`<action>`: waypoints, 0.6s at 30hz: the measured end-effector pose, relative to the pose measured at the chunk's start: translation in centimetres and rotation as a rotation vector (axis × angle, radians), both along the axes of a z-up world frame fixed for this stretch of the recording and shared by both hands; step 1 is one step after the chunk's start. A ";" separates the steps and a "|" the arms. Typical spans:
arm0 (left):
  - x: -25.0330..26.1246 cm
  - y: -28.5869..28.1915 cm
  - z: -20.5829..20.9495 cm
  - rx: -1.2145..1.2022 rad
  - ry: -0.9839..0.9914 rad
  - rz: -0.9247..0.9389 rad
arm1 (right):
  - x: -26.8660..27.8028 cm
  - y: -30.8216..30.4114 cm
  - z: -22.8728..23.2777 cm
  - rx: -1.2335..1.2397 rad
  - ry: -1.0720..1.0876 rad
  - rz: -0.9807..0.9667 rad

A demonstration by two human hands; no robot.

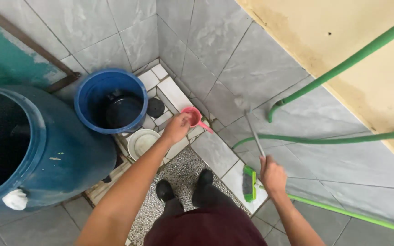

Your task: Scrubbing bathroom walls and floor with a brush and water.

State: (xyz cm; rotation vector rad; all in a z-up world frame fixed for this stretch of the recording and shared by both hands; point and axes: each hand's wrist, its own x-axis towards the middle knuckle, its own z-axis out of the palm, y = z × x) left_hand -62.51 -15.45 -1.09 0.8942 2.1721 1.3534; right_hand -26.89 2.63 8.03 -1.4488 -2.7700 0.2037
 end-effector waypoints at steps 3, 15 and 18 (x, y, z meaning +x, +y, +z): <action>-0.9 1.1 1.3 0.129 -0.026 -0.019 | -5.9 4.0 3.5 0.103 0.205 0.178; -6.5 4.8 5.2 -0.088 -0.034 0.049 | -15.2 12.7 -0.1 -0.003 0.068 0.303; -7.2 7.3 7.2 -0.123 -0.058 0.074 | -17.1 13.0 2.2 -0.034 0.112 0.154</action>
